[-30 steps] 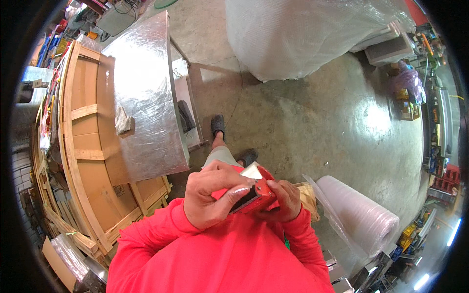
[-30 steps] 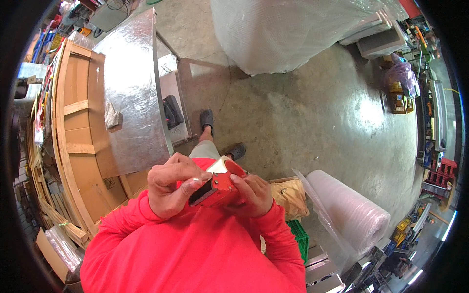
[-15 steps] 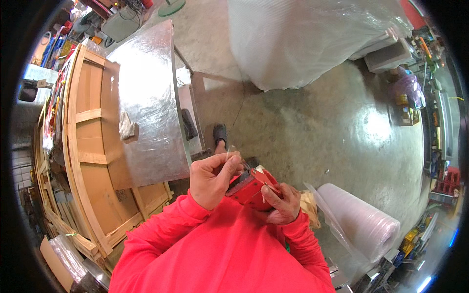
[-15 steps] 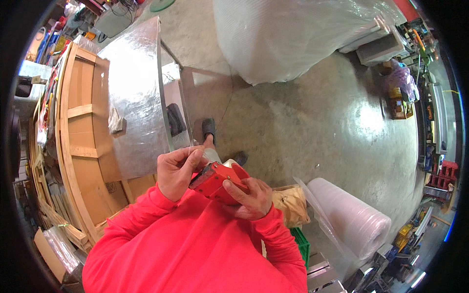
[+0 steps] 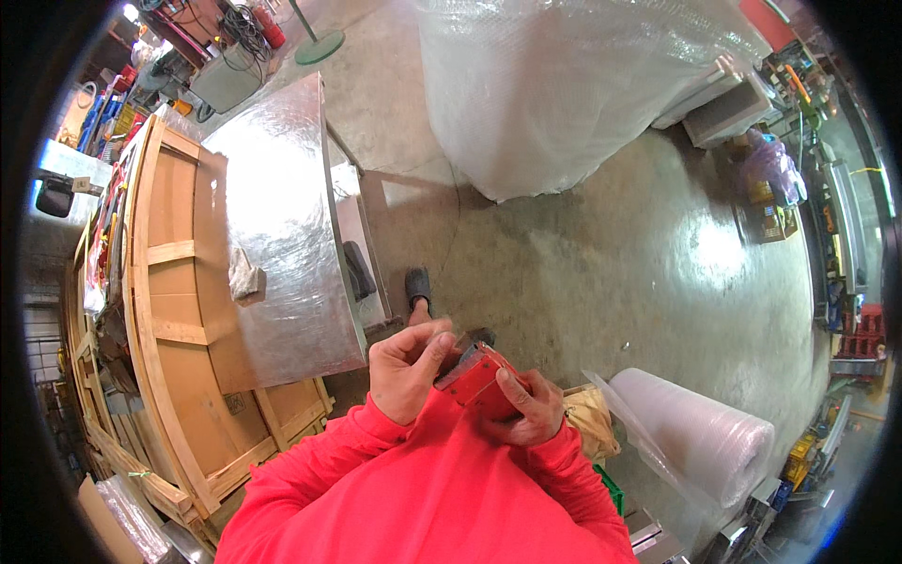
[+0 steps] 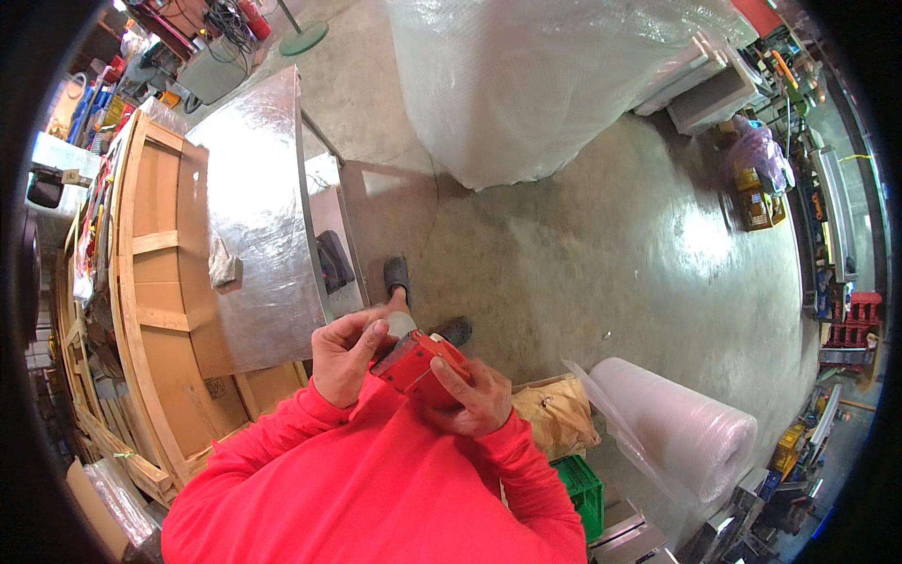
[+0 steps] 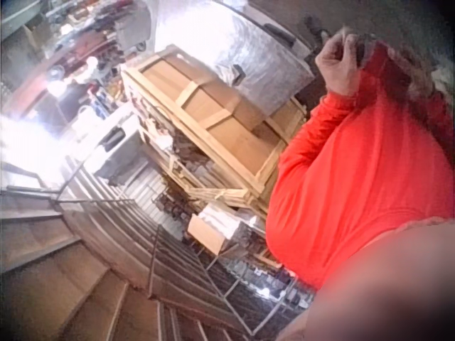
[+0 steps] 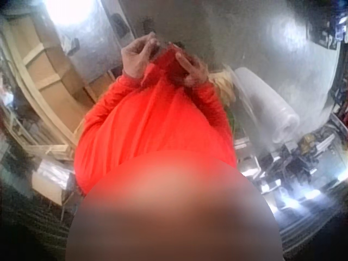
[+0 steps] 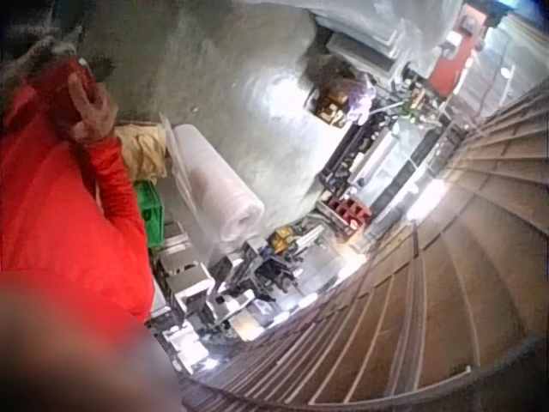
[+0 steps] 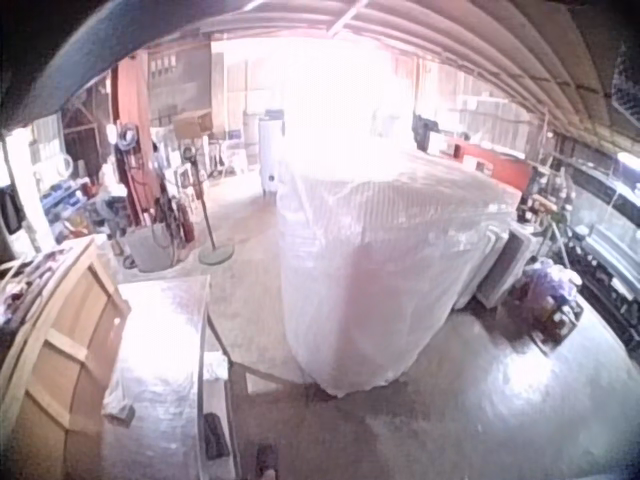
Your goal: The person wraps a large piece of furniture with bubble wrap and secures it with packing tape using a handheld dispenser. They smooth the wrap, apply tape to edges and seams, and then lift the wrapped item with another person.
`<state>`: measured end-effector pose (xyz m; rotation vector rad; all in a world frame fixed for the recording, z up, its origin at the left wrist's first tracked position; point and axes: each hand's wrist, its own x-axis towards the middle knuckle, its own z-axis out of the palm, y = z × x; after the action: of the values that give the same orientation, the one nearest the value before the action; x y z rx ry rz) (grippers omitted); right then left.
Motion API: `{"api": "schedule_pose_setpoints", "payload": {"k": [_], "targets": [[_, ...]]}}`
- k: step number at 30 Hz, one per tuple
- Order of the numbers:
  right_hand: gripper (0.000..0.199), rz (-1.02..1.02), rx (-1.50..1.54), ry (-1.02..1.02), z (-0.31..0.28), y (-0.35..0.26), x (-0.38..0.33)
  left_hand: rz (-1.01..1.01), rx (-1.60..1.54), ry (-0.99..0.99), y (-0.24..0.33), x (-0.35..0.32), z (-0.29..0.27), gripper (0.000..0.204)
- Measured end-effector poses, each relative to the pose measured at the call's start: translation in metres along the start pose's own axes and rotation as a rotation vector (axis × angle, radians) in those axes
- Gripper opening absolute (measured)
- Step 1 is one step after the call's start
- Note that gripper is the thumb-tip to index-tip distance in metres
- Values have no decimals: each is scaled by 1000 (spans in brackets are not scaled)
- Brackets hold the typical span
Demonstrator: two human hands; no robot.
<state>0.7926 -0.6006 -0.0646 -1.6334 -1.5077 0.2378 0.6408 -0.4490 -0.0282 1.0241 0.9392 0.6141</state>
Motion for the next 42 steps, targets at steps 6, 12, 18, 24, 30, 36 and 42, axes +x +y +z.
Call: {"api": "schedule_pose_setpoints", "payload": {"k": [6, 12, 18, 24, 30, 36, 42], "targets": [[90, 21, -9, -7, -1, -3, -3, 74, 95, 29, 11, 6, -1, 22], [94, 129, -125, -102, -11, -11, -1, 101, 4, 131, 29, 17, -4, 23], [97, 215, -162, -176, -21, -23, 5, 78, 22, 158, 32, 35, -14, 22], [98, 344, -267, -308, -26, -26, 12, 132, 49, 186, 40, 44, -14, 21], [99, 371, -281, -299, -26, -13, 19, 238, 148, 68, 52, 46, 11, 21], [92, 319, -248, 155, -33, 1, 32, 585, 316, -226, 102, 97, 59, 22], [90, 262, -286, 511, -75, 30, 65, 869, 571, -424, 174, 158, 163, 24]]}}
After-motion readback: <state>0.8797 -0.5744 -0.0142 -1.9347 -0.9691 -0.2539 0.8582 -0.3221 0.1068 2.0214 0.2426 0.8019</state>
